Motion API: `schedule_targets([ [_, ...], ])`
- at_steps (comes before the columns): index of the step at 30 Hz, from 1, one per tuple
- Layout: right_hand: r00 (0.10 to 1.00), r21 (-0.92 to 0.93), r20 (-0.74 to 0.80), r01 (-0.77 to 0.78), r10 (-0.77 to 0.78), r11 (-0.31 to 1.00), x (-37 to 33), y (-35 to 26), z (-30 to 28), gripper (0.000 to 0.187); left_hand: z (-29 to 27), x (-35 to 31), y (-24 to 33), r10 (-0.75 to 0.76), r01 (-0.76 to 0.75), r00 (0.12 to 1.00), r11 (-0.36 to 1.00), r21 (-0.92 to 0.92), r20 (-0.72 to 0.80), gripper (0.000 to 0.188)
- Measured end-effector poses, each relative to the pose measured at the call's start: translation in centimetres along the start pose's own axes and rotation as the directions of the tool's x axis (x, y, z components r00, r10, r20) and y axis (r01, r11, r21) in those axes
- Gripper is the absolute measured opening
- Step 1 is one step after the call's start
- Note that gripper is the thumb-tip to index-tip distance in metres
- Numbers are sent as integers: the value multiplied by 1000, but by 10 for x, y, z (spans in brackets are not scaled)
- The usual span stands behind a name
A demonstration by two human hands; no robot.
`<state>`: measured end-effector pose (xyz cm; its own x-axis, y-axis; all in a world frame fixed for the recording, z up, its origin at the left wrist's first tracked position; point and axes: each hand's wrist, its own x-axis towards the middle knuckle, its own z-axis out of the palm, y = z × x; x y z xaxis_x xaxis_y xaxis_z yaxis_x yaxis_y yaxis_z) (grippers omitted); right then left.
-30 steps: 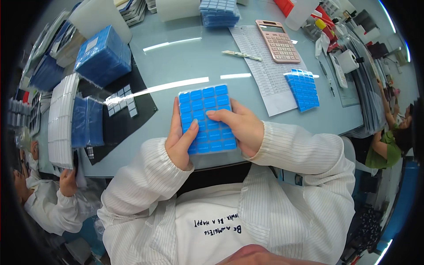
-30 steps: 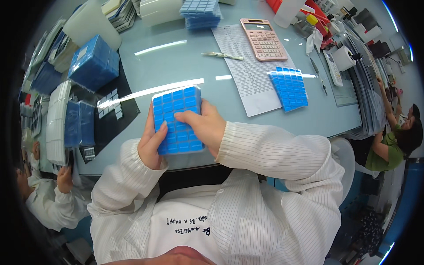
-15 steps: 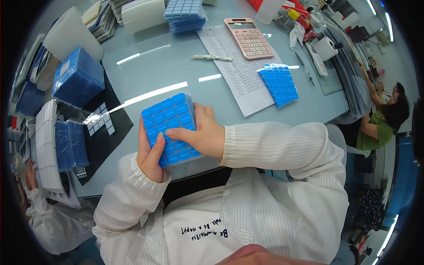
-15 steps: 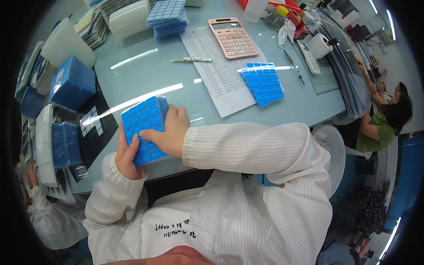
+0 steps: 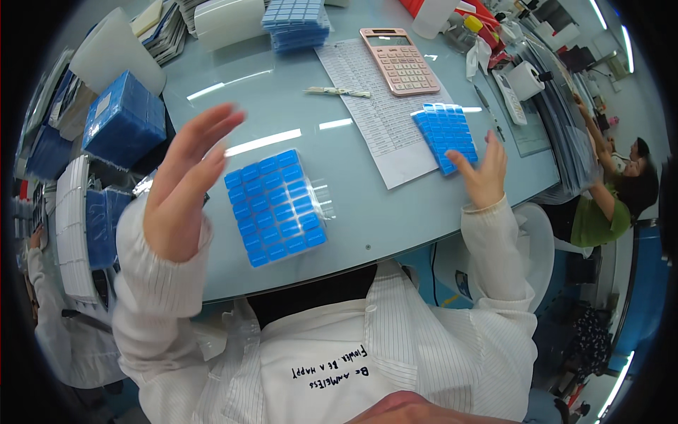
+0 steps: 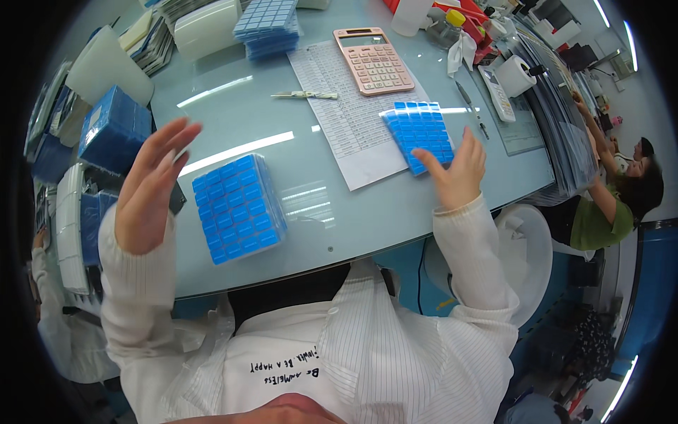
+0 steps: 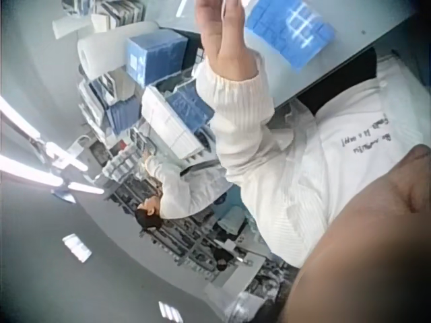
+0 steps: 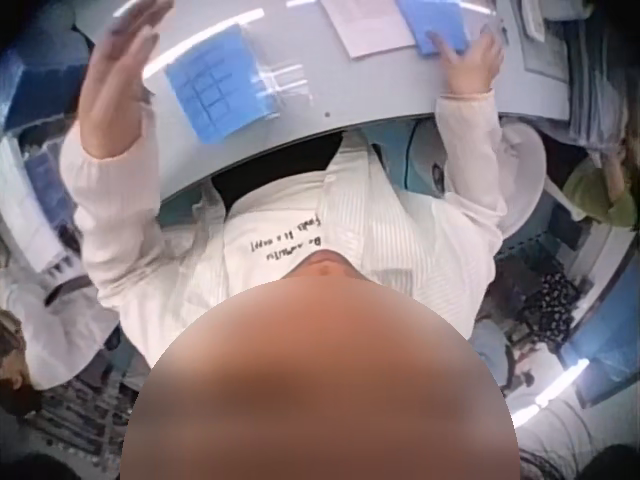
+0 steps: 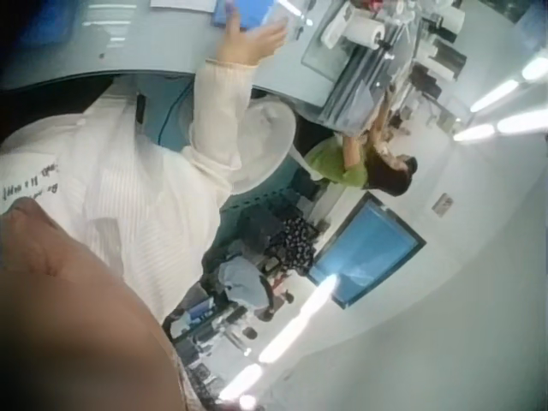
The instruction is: Inspecting, counting, and labeling stacks of blue plastic component trays at a factory workstation.
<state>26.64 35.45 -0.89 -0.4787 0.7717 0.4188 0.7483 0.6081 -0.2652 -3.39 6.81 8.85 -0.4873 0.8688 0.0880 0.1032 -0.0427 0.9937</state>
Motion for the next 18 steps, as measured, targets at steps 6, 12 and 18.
schedule_targets([
  [6, 996, 11, -3, 84, -84, 996, -19, -25, 12, 96, 117, 109, 12, -279, 57, 925, 773, 631, 258, 43],
  [12, 995, 143, 4, 101, -102, 985, -23, -11, 11, 93, 230, 220, -95, -226, -134, 928, 541, 830, 298, 61],
  [18, 992, 329, 88, 61, -95, 942, -24, -11, -3, 91, 243, 220, -62, -471, 127, 877, 415, 901, 94, 63],
])
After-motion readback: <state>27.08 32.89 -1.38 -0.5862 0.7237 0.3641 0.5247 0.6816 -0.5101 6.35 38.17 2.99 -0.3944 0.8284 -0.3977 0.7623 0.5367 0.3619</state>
